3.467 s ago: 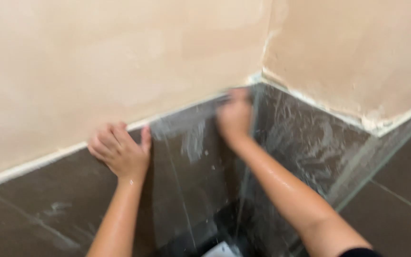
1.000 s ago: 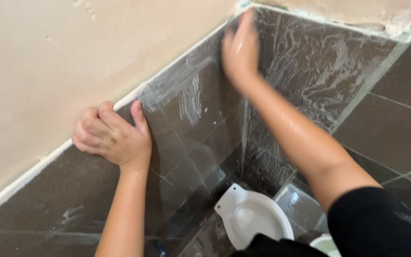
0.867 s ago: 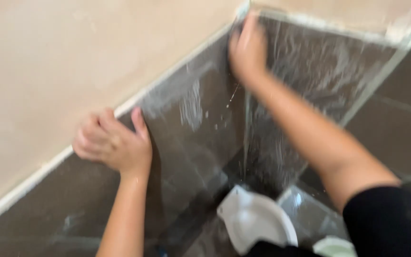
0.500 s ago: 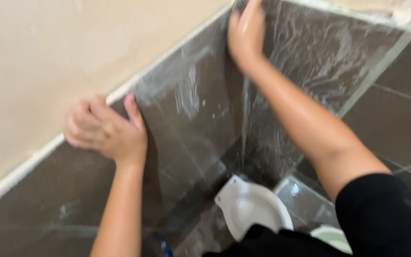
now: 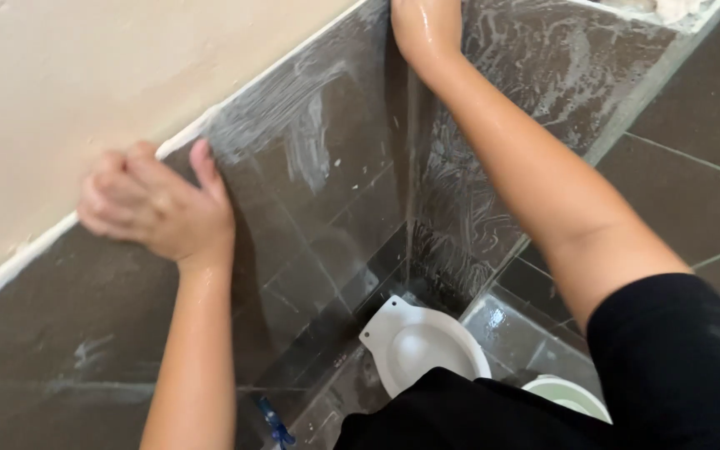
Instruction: Scrubbing bathroom wall tiles with a steel wool pad and soap suds.
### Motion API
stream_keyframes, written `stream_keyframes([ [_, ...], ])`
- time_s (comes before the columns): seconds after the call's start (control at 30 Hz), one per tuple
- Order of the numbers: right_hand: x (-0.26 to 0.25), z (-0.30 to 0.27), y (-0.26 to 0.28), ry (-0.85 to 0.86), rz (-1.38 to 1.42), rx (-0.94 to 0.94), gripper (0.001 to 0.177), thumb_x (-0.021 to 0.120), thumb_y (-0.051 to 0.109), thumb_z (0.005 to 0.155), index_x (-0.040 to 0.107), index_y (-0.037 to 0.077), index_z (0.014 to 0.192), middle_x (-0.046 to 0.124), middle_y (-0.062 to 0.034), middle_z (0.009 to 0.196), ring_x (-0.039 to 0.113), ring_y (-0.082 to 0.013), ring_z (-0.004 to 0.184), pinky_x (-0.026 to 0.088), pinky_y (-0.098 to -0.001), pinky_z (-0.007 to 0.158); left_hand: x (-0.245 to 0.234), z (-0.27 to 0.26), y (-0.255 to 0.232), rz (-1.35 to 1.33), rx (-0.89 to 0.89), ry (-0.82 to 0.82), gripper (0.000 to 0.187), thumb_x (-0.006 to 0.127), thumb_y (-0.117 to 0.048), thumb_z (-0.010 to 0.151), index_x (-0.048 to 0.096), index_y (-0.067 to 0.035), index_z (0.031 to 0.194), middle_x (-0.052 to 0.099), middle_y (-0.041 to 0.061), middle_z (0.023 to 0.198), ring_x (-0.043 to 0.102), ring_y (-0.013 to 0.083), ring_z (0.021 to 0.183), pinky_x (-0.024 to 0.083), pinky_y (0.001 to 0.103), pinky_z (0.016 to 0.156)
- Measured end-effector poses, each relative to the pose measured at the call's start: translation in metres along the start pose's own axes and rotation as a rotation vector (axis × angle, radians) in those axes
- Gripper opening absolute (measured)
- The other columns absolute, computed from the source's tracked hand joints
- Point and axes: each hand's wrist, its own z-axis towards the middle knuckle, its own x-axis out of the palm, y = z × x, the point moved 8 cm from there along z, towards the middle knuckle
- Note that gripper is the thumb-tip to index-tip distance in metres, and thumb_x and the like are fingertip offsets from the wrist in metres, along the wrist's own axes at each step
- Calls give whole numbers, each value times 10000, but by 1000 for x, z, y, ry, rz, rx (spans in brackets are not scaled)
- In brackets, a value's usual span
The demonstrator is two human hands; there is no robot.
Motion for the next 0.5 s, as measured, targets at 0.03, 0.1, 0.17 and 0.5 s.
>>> stream_keyframes([
  [0.03, -2, -7, 7, -1, 3, -13, 277, 613, 256, 1034, 620, -12, 963, 691, -268, 876, 697, -418, 756, 513, -536, 712, 2, 0, 1, 4, -9, -8, 496, 387, -545, 1155, 570, -85, 1129, 466, 149, 1257, 373, 396, 1330, 230, 632, 1156],
  [0.1, -45, -44, 53, -518, -34, -504, 330, 721, 164, 1009, 456, 106, 1198, 662, -194, 987, 671, -377, 869, 543, -450, 759, 5, -2, 1, 8, -2, -42, 524, 359, -560, 1155, 578, -84, 1165, 470, 123, 1256, 384, 360, 1332, 242, 593, 1177],
  [0.17, -30, -75, 12, -429, 565, -119, 346, 685, 116, 975, 455, 88, 1232, 650, -154, 952, 651, -305, 794, 539, -430, 692, 4, -3, 0, 50, -4, -53, 518, 345, -552, 1160, 575, -88, 1159, 469, 127, 1268, 382, 360, 1341, 242, 586, 1184],
  [0.5, -40, -28, 35, -180, 402, -95, 271, 645, 108, 939, 522, 64, 1177, 646, -119, 925, 628, -254, 782, 509, -425, 682, -11, 3, -6, 68, 3, -78, 494, 369, -532, 1157, 574, -87, 1212, 473, 122, 1305, 405, 344, 1325, 280, 539, 1175],
])
